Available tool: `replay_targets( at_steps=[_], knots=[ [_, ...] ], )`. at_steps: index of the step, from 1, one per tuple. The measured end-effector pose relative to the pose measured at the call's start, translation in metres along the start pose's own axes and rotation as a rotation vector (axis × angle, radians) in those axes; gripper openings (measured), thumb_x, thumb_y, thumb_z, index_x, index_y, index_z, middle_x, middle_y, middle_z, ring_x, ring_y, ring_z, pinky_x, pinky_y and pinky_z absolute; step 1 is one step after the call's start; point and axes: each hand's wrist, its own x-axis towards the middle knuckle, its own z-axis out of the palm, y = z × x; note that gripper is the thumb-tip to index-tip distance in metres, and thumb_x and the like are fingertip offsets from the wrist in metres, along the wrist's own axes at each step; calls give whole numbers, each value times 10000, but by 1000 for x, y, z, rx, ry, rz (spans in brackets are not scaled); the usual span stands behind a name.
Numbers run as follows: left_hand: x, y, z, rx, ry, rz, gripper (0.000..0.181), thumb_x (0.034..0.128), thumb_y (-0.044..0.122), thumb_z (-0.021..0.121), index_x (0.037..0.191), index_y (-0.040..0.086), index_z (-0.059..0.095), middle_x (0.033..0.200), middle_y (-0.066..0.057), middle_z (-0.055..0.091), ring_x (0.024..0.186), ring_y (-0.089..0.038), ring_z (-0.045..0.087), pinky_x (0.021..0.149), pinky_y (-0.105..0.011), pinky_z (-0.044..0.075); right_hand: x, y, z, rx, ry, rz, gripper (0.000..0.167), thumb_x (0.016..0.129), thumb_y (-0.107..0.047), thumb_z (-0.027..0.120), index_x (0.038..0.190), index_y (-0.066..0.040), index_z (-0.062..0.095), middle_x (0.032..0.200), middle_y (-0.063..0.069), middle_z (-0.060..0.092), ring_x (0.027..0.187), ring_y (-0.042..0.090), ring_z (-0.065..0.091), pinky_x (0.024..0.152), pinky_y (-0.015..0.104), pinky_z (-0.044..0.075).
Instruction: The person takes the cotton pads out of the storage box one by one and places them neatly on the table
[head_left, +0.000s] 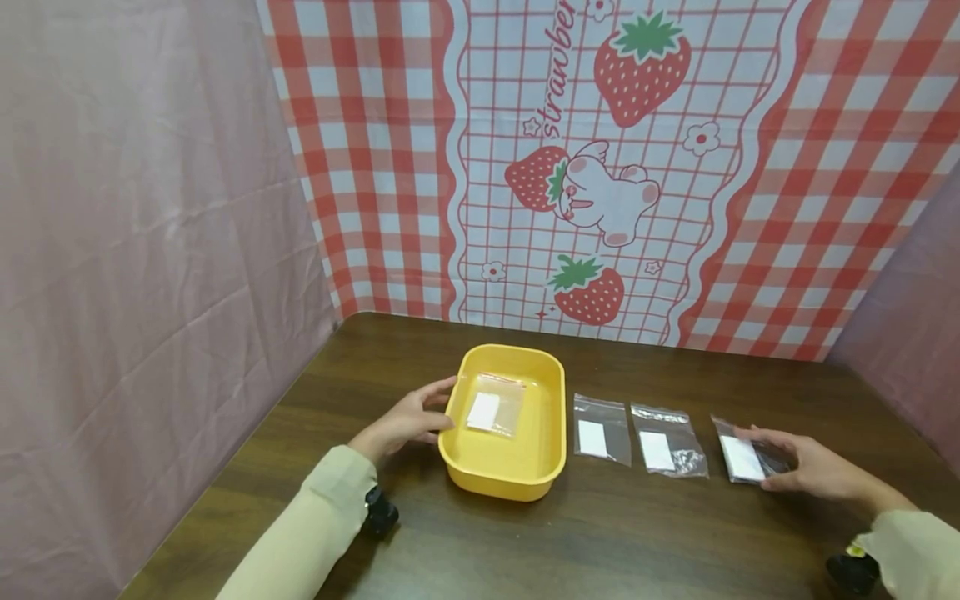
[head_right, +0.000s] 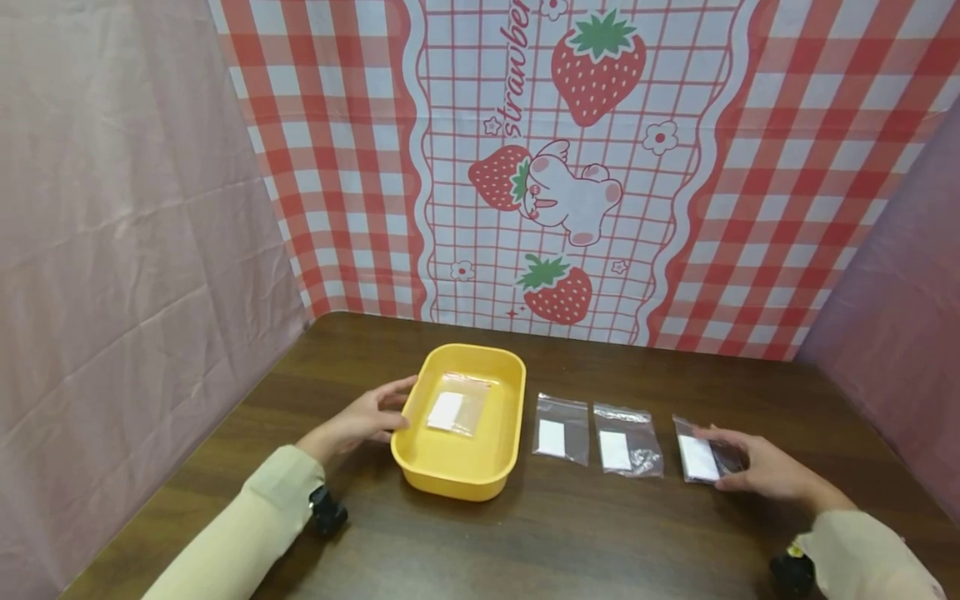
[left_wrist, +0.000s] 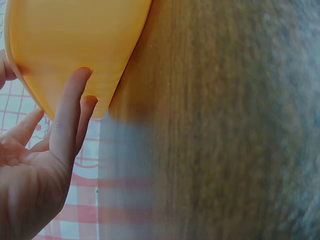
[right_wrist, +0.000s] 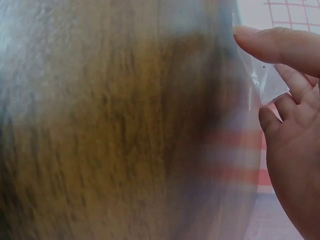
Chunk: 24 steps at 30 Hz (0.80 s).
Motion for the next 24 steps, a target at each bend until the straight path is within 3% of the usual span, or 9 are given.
replay_targets(
  at_steps=[7, 14, 17, 21, 24],
  knots=[
    [0, 1, 1, 7, 15, -13, 740, 784, 56, 672, 1440, 209, 366, 1351, -167, 424, 953, -256, 589, 716, -394, 544, 1, 2, 5, -24, 11, 23, 611, 703, -96, 778, 1251, 20, 535, 1244, -263, 420, 1078, -166, 319, 774, 81, 323],
    [0, 1, 1, 11, 5, -4, 741, 782, 51, 668, 1442, 193, 362, 1359, -186, 408, 955, -260, 583, 719, -396, 543, -1, 0, 8, -64, 22, 65, 655, 699, -128, 781, 1299, -63, 529, 1287, -41, 458, 1082, -171, 288, 784, 74, 303],
    [0, 1, 1, 16, 4, -1, 740, 782, 50, 666, 1442, 185, 362, 1358, -193, 406, 953, -262, 583, 719, -398, 543, -2, 0, 8, -46, 28, 48, 669, 698, -112, 775, 1316, -89, 520, 1306, -62, 451, 1101, -179, 267, 807, 54, 275],
    [0, 1, 1, 14, 9, -5, 740, 780, 49, 668, 1440, 190, 365, 1356, -188, 408, 945, -262, 585, 720, -397, 543, -2, -2, 5, 31, 22, 21, 675, 708, -61, 752, 1328, -32, 486, 1330, -208, 361, 1137, -206, 230, 856, 17, 210],
    [0, 1, 1, 8, 15, -3, 739, 778, 43, 668, 1438, 188, 370, 1352, -189, 413, 936, -258, 589, 717, -398, 544, -2, -4, 3, 99, -1, 62, 673, 743, -51, 725, 1350, 3, 441, 1336, -257, 303, 1130, -236, 202, 855, 1, 180]
  ],
)
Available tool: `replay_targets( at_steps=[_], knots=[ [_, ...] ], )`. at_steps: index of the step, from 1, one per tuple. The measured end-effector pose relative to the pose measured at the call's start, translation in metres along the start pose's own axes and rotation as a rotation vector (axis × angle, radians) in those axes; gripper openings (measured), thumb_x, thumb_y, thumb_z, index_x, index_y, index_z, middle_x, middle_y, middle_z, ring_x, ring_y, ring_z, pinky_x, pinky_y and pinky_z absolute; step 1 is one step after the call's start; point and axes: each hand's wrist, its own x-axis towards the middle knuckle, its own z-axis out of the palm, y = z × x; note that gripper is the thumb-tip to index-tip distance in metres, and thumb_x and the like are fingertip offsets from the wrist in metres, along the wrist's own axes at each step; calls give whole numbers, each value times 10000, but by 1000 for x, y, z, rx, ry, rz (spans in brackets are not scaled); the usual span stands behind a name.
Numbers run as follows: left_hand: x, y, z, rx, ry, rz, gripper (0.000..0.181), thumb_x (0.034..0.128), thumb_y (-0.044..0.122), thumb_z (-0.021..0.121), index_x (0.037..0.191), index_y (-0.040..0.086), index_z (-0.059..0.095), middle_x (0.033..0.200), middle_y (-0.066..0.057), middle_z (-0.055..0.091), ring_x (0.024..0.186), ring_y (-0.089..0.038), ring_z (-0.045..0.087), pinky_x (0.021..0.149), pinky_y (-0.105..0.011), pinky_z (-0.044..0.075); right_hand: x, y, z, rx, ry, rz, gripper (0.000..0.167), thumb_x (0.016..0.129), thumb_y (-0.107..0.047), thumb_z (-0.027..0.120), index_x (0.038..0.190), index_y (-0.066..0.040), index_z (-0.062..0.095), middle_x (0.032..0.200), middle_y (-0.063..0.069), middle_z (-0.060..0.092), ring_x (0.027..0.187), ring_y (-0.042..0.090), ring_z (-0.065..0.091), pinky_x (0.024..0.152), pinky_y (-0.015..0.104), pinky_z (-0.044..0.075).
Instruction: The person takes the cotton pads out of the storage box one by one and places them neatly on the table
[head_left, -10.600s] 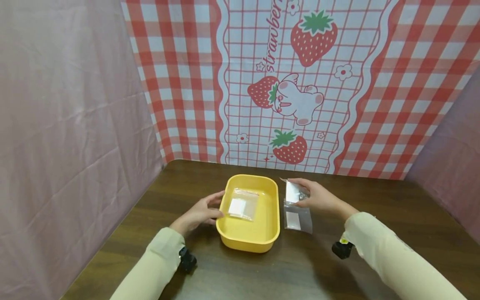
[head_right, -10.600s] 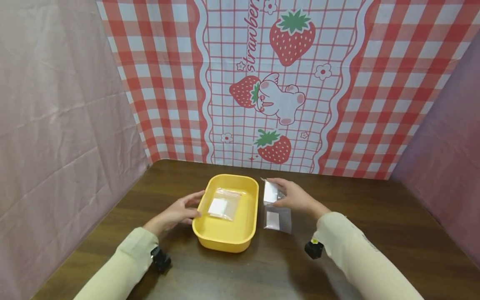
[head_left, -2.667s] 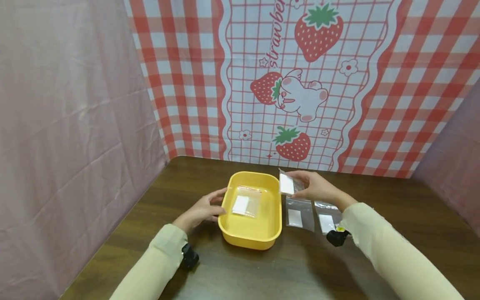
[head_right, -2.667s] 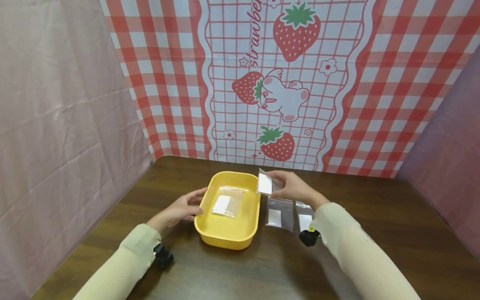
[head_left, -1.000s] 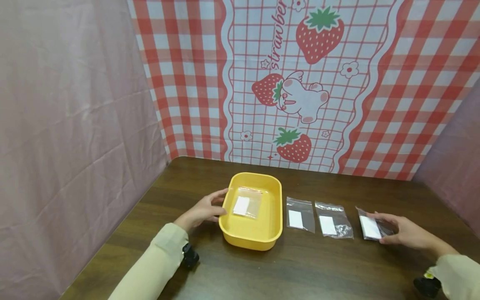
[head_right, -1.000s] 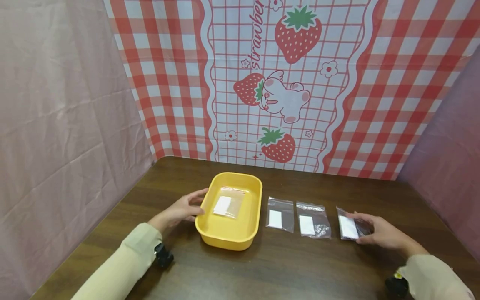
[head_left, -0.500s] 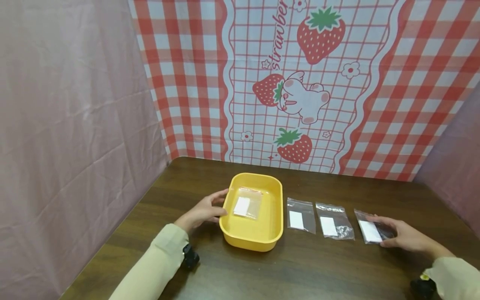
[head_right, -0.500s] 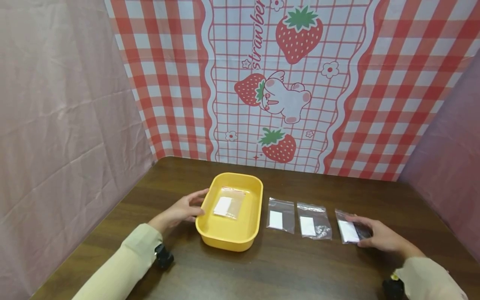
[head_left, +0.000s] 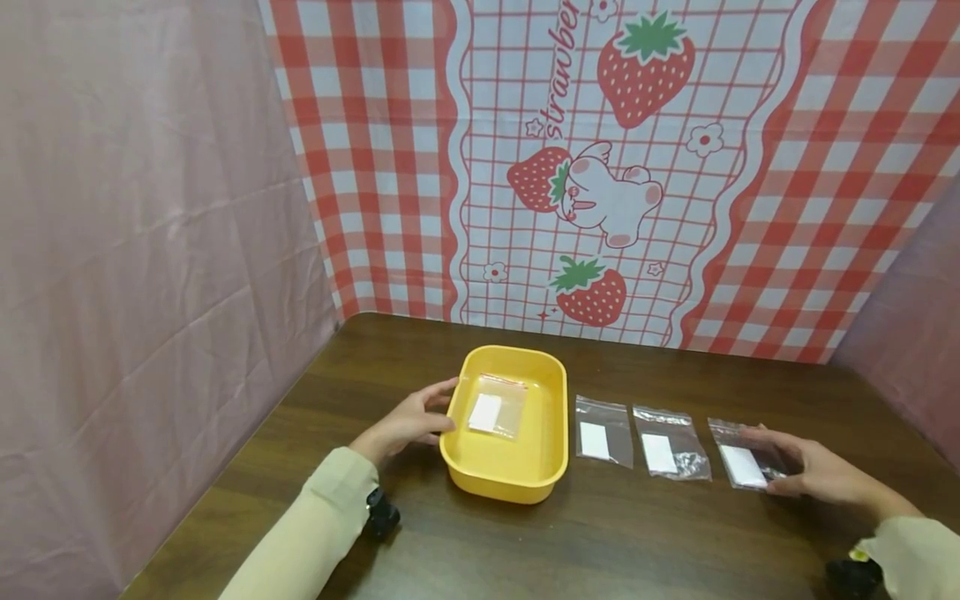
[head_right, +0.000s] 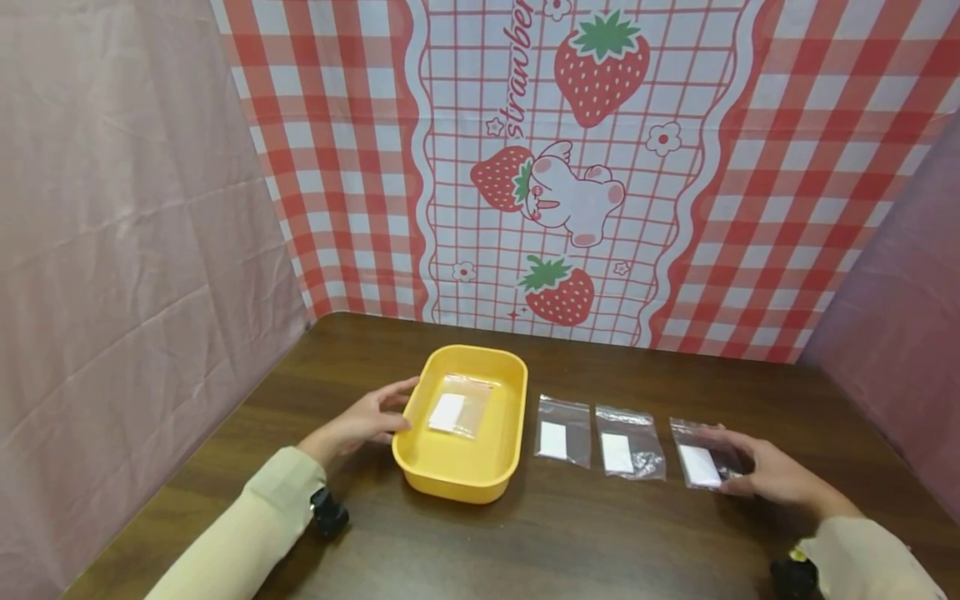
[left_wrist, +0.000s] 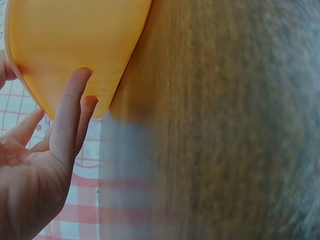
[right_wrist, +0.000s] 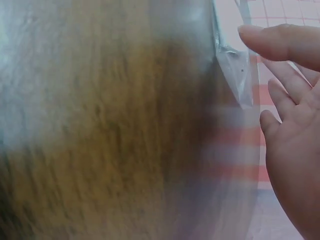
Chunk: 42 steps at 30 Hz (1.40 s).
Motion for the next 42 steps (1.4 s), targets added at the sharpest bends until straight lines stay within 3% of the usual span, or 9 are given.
replay_targets(
  at_steps=[3, 6, 9, 14, 17, 20, 24, 28, 42],
  knots=[
    [0, 0, 0, -4, 7, -3, 738, 775, 42, 671, 1435, 194, 377, 1348, -184, 421, 930, -252, 590, 712, -396, 544, 1, -3, 0, 18, 7, 45, 668, 775, -62, 710, 1366, 21, 408, 1359, -163, 347, 1125, -212, 241, 884, 57, 261],
    [0, -1, 0, 1, 9, -1, 739, 776, 43, 670, 1437, 189, 374, 1346, -188, 422, 931, -254, 590, 708, -396, 545, 1, -8, 2, -4, 55, 107, 649, 804, -99, 704, 1364, 31, 404, 1324, -112, 408, 1086, -186, 308, 816, 90, 364],
    [-1, 0, 0, 7, 6, -3, 740, 779, 44, 669, 1438, 196, 370, 1349, -185, 418, 938, -256, 586, 710, -393, 545, 3, -13, 8, -34, 135, 186, 639, 824, -152, 701, 1349, 59, 405, 1282, -104, 422, 1039, -182, 332, 775, 84, 387],
    [-2, 0, -1, -1, 6, -3, 742, 779, 40, 667, 1440, 193, 366, 1347, -186, 417, 935, -257, 587, 710, -396, 545, 9, -23, 19, 43, 261, 291, 675, 855, -219, 679, 1371, 76, 359, 1205, -155, 491, 970, -193, 390, 728, 75, 415],
    [-2, -1, -1, -5, 14, -1, 739, 775, 41, 672, 1436, 187, 374, 1339, -185, 423, 927, -253, 587, 710, -402, 545, 12, -27, 27, 135, 348, 285, 642, 856, -195, 679, 1372, 46, 383, 1097, -285, 491, 937, -182, 443, 705, 75, 433],
    [-2, -1, -1, -11, 19, 6, 739, 773, 33, 672, 1435, 182, 378, 1336, -188, 426, 921, -254, 589, 711, -414, 544, 17, -33, 33, 242, 419, 279, 521, 853, -161, 680, 1332, -106, 483, 1027, -346, 497, 916, -165, 493, 694, 71, 440],
    [-2, -2, -1, -19, 17, 12, 739, 777, 26, 668, 1438, 176, 372, 1341, -195, 417, 924, -261, 586, 712, -423, 543, 24, -40, 42, 393, 463, 289, 418, 853, -123, 675, 1214, -272, 525, 991, -321, 546, 892, -130, 538, 684, 90, 461],
    [-2, -2, -2, -23, 16, 8, 730, 780, 34, 670, 1433, 189, 382, 1343, -190, 415, 937, -259, 583, 713, -410, 544, 30, -47, 50, 512, 500, 267, 399, 841, -75, 678, 1120, -328, 546, 968, -271, 594, 871, -90, 572, 695, 88, 460],
    [0, -3, 1, -35, -2, 29, 730, 783, 32, 663, 1437, 175, 372, 1341, -198, 417, 937, -266, 587, 725, -414, 542, 47, -65, 67, 533, 586, 273, 338, 831, -107, 697, 1084, -302, 586, 933, -212, 629, 851, -87, 558, 695, 71, 446]
  ],
)
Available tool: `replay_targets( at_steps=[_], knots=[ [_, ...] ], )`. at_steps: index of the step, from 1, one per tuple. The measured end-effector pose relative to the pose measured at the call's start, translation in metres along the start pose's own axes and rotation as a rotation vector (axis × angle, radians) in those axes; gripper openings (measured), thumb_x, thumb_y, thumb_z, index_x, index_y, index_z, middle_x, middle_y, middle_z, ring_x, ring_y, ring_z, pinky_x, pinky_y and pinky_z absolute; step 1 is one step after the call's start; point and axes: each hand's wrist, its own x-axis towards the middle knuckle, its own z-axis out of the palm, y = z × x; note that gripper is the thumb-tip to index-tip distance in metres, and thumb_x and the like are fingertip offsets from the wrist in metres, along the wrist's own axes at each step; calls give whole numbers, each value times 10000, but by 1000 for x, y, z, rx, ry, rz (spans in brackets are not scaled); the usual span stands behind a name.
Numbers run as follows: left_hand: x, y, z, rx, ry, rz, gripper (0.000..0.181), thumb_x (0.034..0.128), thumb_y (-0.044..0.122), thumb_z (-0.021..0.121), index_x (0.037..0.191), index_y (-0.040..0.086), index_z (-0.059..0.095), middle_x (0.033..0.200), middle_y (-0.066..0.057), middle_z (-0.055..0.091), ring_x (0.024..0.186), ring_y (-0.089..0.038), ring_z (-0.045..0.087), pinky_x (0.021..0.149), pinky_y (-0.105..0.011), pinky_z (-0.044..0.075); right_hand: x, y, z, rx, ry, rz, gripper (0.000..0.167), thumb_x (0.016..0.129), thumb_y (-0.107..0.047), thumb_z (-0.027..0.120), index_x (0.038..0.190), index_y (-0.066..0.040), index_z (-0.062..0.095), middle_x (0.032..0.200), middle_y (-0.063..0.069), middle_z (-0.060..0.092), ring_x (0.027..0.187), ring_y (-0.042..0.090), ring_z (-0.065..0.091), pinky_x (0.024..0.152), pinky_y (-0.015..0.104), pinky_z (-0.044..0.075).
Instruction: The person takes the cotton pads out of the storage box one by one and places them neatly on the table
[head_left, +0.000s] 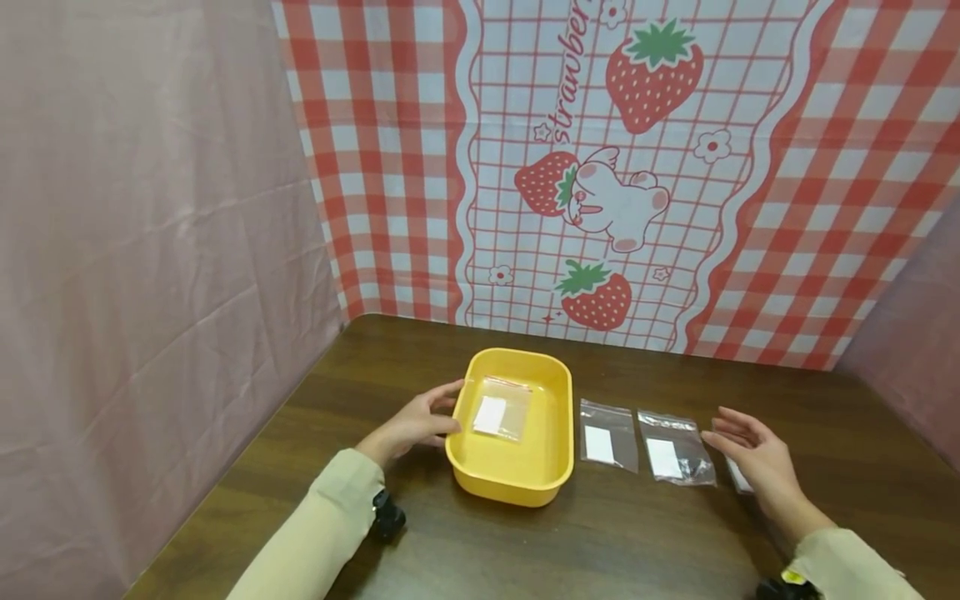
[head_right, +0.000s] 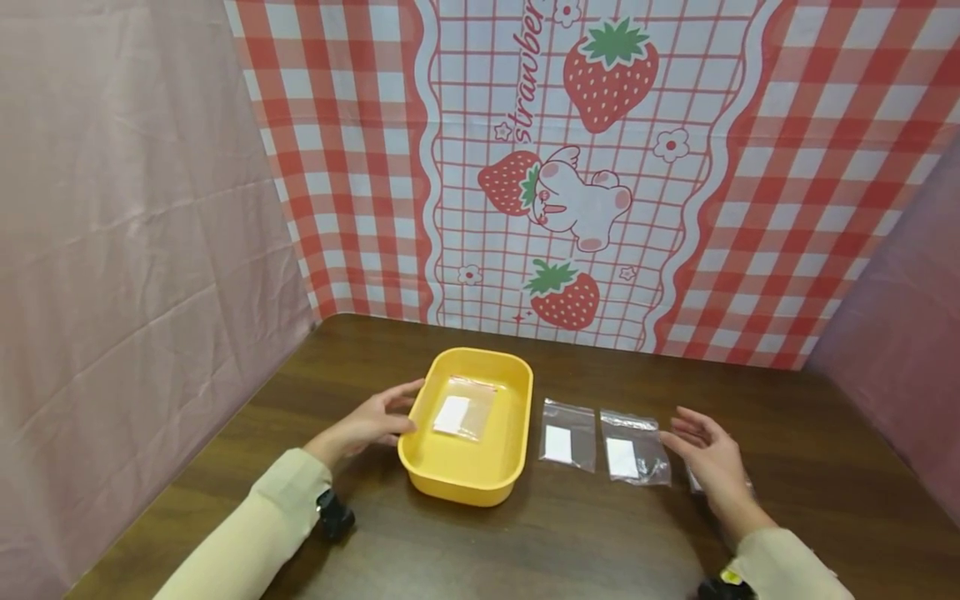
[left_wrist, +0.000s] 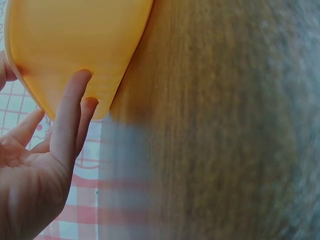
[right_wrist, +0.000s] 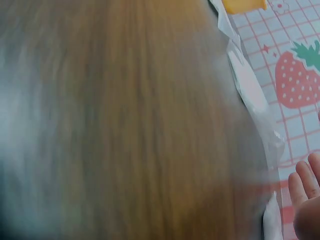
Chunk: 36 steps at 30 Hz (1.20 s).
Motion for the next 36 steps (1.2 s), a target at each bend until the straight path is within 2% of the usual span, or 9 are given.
replay_targets(
  at_steps=[8, 15, 23, 32, 36],
  knots=[
    [1, 0, -1, -8, -5, -2, 733, 783, 33, 667, 1438, 172, 369, 1340, -200, 416, 908, -255, 591, 716, -408, 544, 6, -2, 26, 142, -28, -32, 354, 822, -20, 683, 1051, -281, 613, 911, -177, 648, 853, -45, 582, 699, 94, 462],
    [0, 1, -1, -2, -14, -4, 733, 789, 38, 663, 1442, 176, 361, 1347, -197, 411, 911, -252, 594, 708, -393, 547, 16, -9, 50, 118, -18, -25, 324, 816, -66, 705, 1064, -245, 599, 905, -193, 640, 837, -53, 588, 712, 93, 461],
    [1, 0, -1, -4, -9, -1, 735, 786, 27, 658, 1441, 183, 364, 1349, -202, 408, 904, -253, 596, 697, -394, 548, 26, -18, 80, 52, -34, 11, 388, 817, -153, 720, 1170, -105, 568, 916, -195, 625, 870, -43, 572, 754, 95, 447],
    [0, 2, 0, -31, -16, 9, 743, 780, 0, 645, 1444, 173, 360, 1343, -211, 405, 885, -248, 602, 686, -395, 549, 36, -26, 109, 98, -35, 9, 406, 815, -118, 716, 1185, -61, 560, 906, -175, 626, 865, -11, 573, 739, 130, 466],
    [-1, 2, 0, -29, -18, 3, 744, 781, 6, 647, 1445, 170, 357, 1346, -213, 400, 886, -248, 601, 689, -394, 549, 42, -29, 120, 97, -18, 28, 417, 792, -132, 739, 1173, -80, 578, 916, -152, 625, 863, -9, 571, 734, 131, 470]
  ],
)
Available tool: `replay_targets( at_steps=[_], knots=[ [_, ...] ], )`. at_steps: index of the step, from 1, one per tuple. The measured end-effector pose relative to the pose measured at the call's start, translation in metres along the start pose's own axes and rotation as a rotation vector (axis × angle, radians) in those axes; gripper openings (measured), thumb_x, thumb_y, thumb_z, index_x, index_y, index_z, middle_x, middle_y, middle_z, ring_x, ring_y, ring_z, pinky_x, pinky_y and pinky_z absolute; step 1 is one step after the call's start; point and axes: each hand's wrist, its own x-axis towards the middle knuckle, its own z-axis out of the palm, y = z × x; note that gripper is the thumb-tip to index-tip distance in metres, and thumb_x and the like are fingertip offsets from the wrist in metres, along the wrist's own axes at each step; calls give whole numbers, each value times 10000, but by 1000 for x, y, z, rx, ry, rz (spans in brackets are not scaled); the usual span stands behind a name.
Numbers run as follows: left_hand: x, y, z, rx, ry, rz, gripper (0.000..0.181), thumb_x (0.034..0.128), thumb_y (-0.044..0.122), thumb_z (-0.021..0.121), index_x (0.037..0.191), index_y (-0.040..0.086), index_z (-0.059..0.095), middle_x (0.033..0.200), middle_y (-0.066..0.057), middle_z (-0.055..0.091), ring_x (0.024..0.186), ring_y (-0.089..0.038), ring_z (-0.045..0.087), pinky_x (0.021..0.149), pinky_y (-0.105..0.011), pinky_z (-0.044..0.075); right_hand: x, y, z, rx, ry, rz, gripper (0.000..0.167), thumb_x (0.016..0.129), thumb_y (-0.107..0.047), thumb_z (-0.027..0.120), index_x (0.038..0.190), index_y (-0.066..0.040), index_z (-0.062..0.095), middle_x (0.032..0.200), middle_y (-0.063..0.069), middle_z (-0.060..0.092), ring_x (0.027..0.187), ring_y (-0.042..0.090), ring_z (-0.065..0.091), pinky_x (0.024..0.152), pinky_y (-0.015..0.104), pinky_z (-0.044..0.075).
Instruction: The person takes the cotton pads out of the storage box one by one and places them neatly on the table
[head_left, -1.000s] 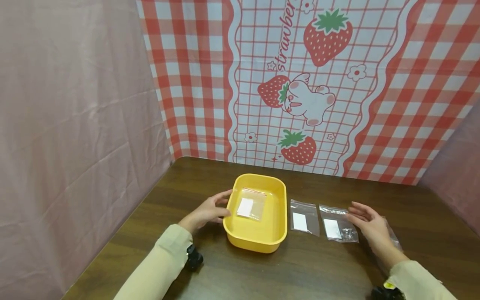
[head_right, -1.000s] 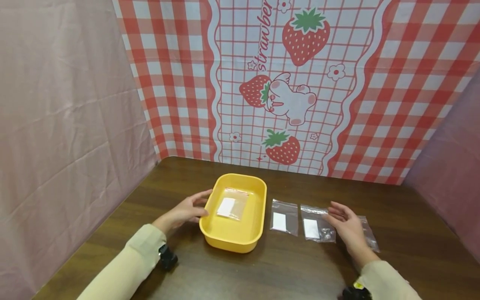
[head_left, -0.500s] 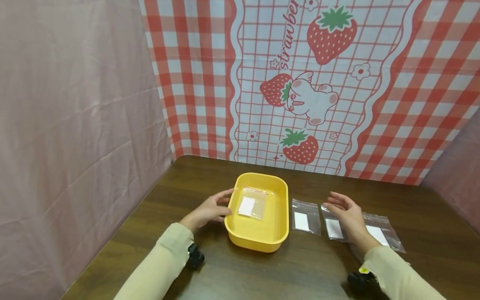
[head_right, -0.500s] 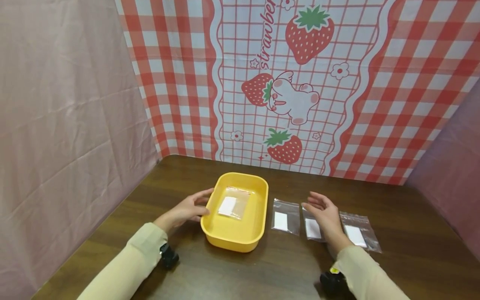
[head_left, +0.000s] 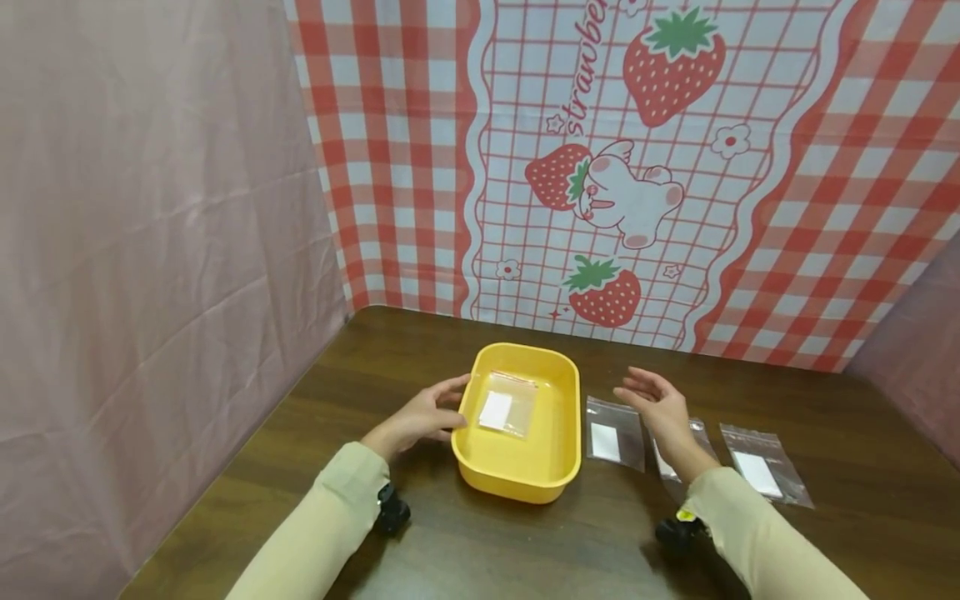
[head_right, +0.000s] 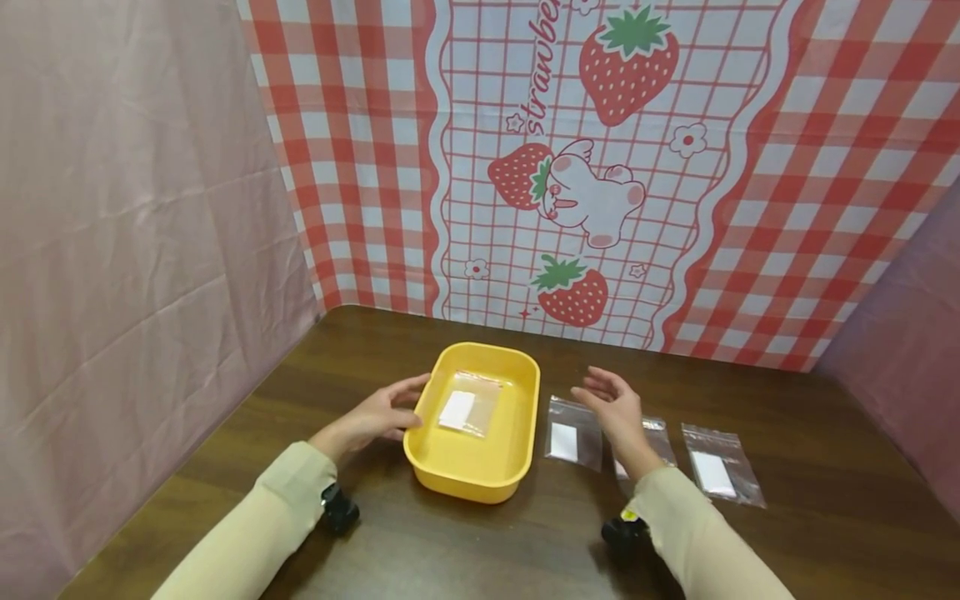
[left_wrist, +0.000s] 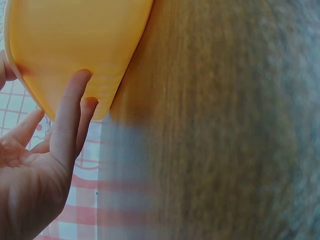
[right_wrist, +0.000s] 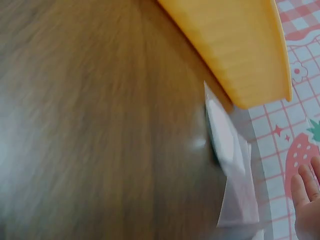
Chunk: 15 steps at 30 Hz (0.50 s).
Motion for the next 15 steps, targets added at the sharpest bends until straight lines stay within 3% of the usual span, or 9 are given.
replay_targets(
  at_steps=[5, 10, 15],
  knots=[
    [0, 1, 1, 7, 2, -3, 746, 781, 11, 652, 1447, 166, 353, 1350, -213, 396, 892, -249, 597, 694, -395, 549, 5, -10, 12, -43, -12, 10, 517, 812, -148, 721, 1262, 2, 515, 1003, -79, 622, 894, -5, 548, 760, 127, 460],
    [1, -1, 0, 14, 10, -10, 742, 778, 16, 658, 1440, 182, 367, 1353, -208, 395, 912, -256, 590, 698, -398, 548, 12, -20, 24, -54, -26, 28, 556, 829, -147, 705, 1303, 26, 471, 999, -93, 600, 908, 3, 544, 781, 132, 458],
    [2, -1, -1, 10, 9, -13, 739, 783, 12, 656, 1439, 191, 369, 1352, -201, 398, 903, -251, 594, 691, -396, 548, 22, -30, 33, -82, -47, 42, 571, 837, -195, 700, 1320, 1, 466, 1154, 69, 580, 949, 36, 533, 830, 159, 455]
  ],
)
